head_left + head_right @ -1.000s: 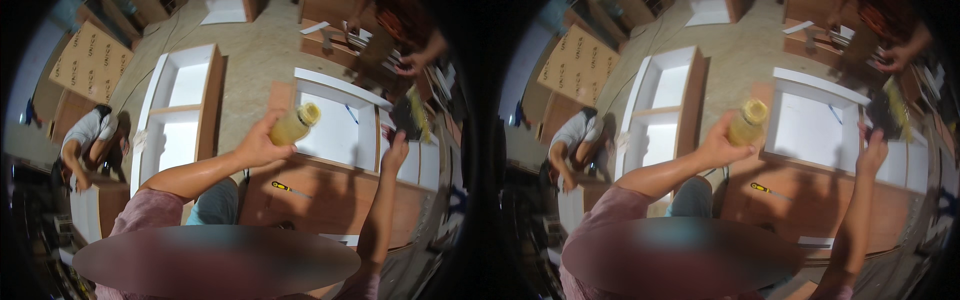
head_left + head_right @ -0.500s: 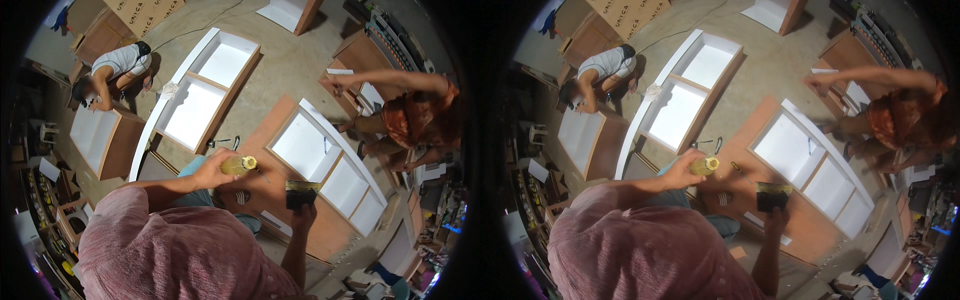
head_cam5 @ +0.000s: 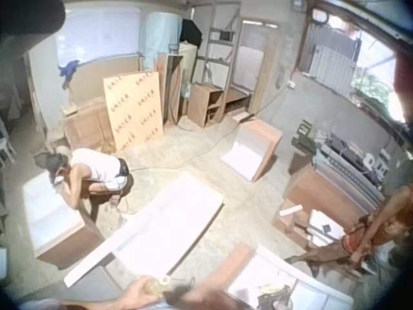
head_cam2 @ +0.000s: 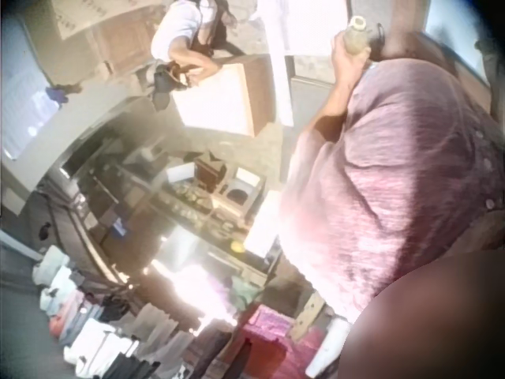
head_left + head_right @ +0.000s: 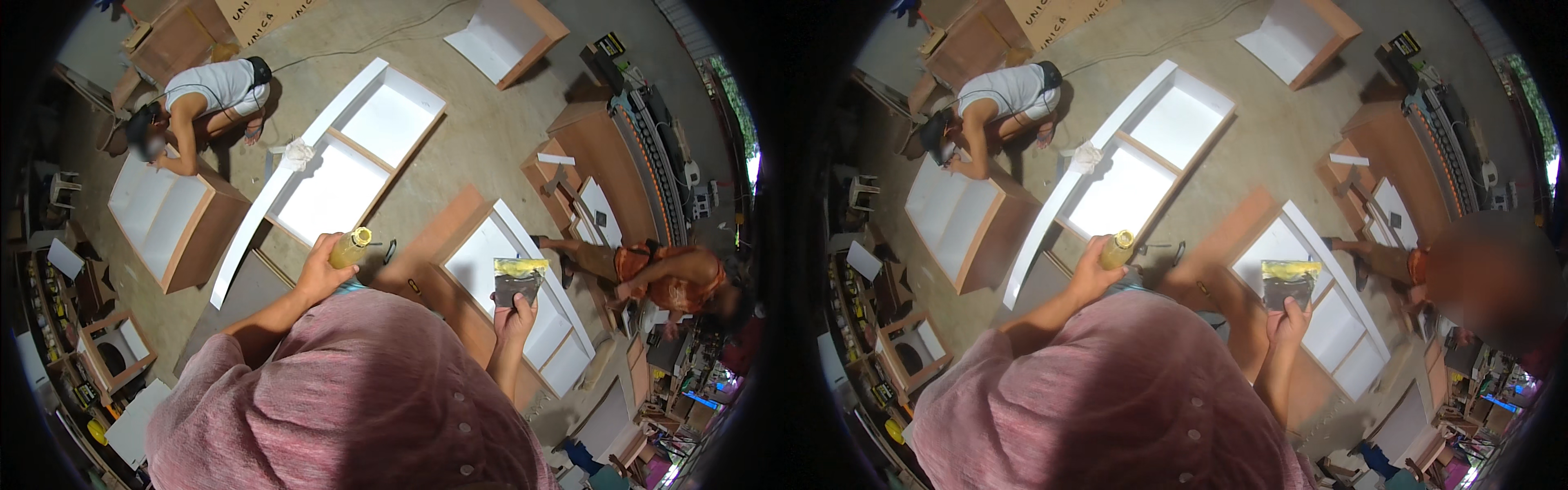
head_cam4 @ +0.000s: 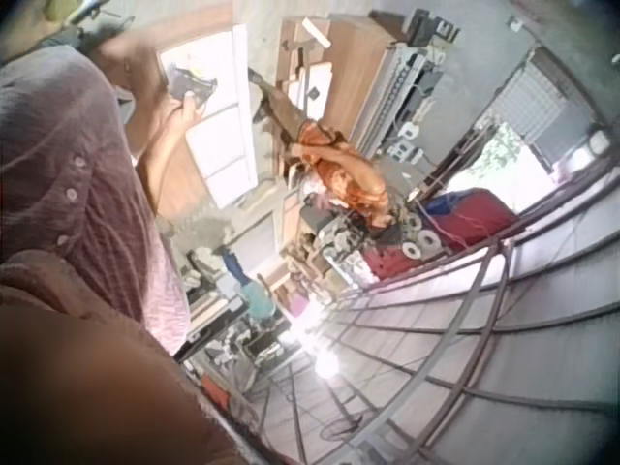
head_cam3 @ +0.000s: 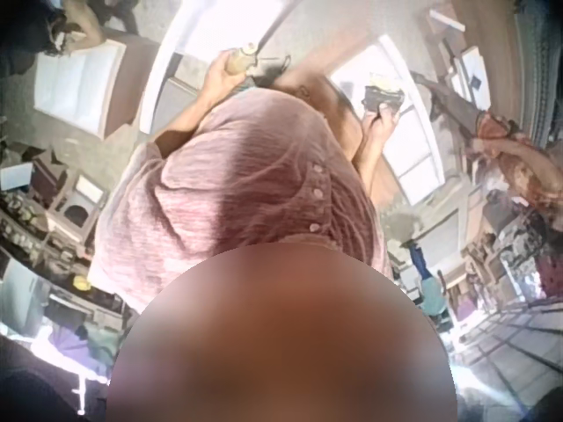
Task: The person applies glue to the edges of a white cabinet frame and uses a scraper to spread it evenly. They then wipe the surface with a cloth and continue applying glue to other sections of the cabinet.
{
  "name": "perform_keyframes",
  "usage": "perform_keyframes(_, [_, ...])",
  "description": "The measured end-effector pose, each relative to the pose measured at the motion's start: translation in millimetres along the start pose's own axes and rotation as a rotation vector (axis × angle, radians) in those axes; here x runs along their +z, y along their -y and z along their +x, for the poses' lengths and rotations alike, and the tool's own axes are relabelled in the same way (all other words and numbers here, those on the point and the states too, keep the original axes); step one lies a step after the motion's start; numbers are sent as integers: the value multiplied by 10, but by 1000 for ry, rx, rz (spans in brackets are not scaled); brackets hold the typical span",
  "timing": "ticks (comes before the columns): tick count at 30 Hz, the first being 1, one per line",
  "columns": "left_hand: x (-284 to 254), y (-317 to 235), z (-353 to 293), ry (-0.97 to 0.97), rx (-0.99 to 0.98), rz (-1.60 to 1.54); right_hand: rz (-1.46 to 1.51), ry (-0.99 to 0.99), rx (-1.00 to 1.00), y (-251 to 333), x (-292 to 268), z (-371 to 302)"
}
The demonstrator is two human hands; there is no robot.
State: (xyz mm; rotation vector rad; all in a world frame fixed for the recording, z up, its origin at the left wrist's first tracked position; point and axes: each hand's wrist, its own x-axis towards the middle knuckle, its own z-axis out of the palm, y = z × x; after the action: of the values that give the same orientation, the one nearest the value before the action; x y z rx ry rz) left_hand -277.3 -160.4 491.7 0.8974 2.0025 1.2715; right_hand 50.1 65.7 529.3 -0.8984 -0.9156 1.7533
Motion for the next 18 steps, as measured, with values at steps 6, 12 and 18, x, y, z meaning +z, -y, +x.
perform_keyframes(6, [-370, 203, 720, -204, 20, 45, 63, -8, 34, -49, 506, 495])
perform_keyframes(12, [-289, 176, 1380, -386, -48, -34, 77, 49, 169, -58, 342, 1694])
perform_keyframes(18, [13, 208, 2077, -680, -259, 7, 203, 17, 466, -370, 696, 3705])
